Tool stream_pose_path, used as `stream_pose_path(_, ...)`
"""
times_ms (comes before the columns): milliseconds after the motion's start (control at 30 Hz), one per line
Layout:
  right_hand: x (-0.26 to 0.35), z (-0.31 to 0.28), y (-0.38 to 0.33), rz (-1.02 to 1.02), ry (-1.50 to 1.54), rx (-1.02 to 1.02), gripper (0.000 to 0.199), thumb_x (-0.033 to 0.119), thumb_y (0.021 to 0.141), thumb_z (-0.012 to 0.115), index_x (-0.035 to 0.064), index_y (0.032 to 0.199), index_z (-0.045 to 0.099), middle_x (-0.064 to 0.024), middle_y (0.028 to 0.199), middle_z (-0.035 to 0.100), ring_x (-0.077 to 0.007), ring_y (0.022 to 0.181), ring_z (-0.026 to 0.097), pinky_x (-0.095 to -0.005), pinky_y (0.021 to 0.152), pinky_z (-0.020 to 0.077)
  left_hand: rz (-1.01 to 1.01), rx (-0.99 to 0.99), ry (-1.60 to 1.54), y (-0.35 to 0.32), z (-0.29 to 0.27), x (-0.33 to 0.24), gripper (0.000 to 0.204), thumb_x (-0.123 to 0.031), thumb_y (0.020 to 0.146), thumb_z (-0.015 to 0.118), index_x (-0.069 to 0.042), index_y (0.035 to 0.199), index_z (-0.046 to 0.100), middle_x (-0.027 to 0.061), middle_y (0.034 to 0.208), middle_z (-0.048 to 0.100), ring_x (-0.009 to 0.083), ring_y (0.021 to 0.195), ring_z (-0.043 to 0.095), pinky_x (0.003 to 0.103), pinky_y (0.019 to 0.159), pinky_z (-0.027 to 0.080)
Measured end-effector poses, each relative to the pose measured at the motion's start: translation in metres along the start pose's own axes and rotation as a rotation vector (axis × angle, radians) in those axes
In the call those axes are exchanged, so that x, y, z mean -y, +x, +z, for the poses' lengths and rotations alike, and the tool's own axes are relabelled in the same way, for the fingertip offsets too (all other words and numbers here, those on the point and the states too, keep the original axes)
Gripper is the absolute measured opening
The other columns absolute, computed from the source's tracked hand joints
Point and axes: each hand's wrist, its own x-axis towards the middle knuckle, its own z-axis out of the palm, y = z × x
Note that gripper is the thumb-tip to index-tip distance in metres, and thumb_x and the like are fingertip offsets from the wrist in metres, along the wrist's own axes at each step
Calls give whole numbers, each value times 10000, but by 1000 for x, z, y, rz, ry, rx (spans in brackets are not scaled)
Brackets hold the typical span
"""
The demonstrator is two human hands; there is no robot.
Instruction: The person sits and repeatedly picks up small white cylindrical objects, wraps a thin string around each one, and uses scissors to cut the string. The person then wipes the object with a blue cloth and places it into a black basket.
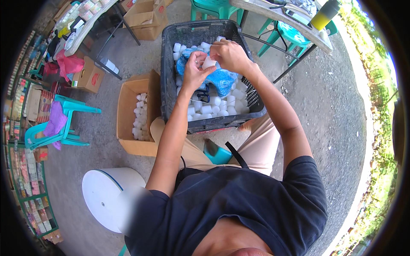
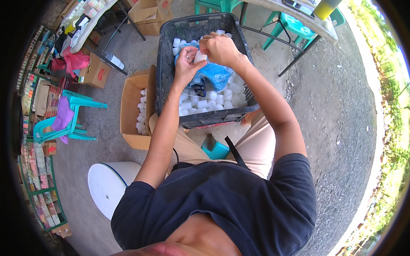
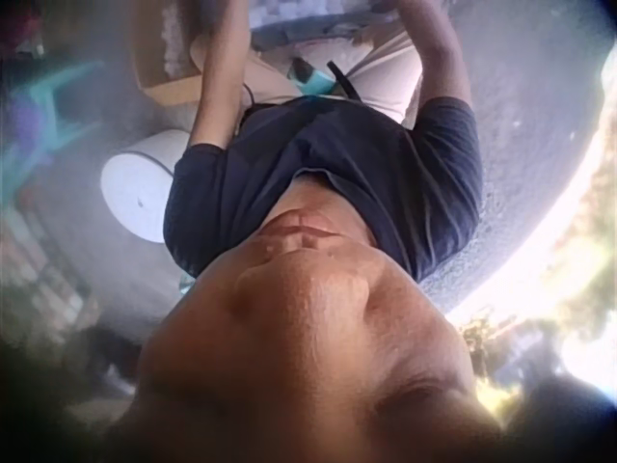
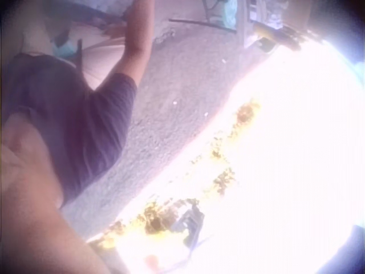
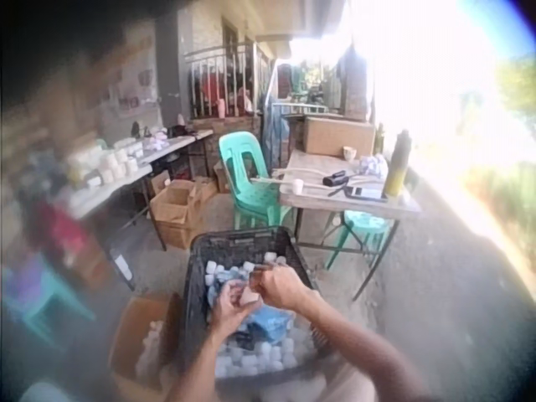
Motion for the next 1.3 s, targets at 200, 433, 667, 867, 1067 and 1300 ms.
stream_pose_path(200, 4, -6, -3, 348, 181, -272, 83, 118, 788, 602, 42, 820, 593, -121, 823, 625, -333, 775, 620, -440, 680, 495, 41, -55, -53, 1, -5, 3, 262, -130, 869, 673, -24, 1046, 512, 83, 951, 631, 137, 796, 636, 257, 687, 518)
stream_pose_path(433, 33, 9, -28, 95, 94, -222, 108, 58, 772, 639, 42, 866, 589, -90, 826, 578, -287, 815, 591, -390, 677, 465, -261, -9, -383, -3, 1, -14, 211, -254, 947, 573, -45, 945, 603, 41, 831, 619, 130, 637, 615, 248, 554, 494)
stream_pose_path(667, 35, 11, -27, 171, 229, -321, 108, -5, 753, 637, 31, 846, 593, -107, 815, 589, -298, 784, 593, -373, 670, 481, -146, 28, -156, -1, -4, -7, 175, -220, 948, 578, -46, 929, 584, 26, 794, 613, 85, 623, 582, 224, 532, 467)
stream_pose_path(867, 41, 22, -26, 386, 448, -442, 75, -20, 771, 635, 4, 838, 612, -110, 802, 620, -222, 708, 637, -326, 638, 510, -50, 62, -96, -1, -3, -3, 146, -195, 950, 578, -52, 973, 562, 29, 873, 615, 75, 663, 570, 225, 553, 482)
stream_pose_path(1067, 43, 34, -30, 465, 595, -453, 95, 60, 799, 664, -1, 872, 664, -112, 818, 660, -199, 679, 628, -316, 630, 510, 11, -1, 36, -2, 0, -3, 174, -221, 944, 592, -49, 944, 568, 18, 848, 610, 51, 651, 533, 218, 557, 466)
stream_pose_path(1300, 39, 51, -37, 627, 873, -326, 137, 161, 878, 655, 27, 909, 649, -6, 795, 620, -91, 694, 547, -246, 649, 447, 164, -103, 53, -3, 5, -2, 171, -180, 912, 637, -32, 901, 554, 28, 834, 608, 52, 662, 519, 221, 552, 446)
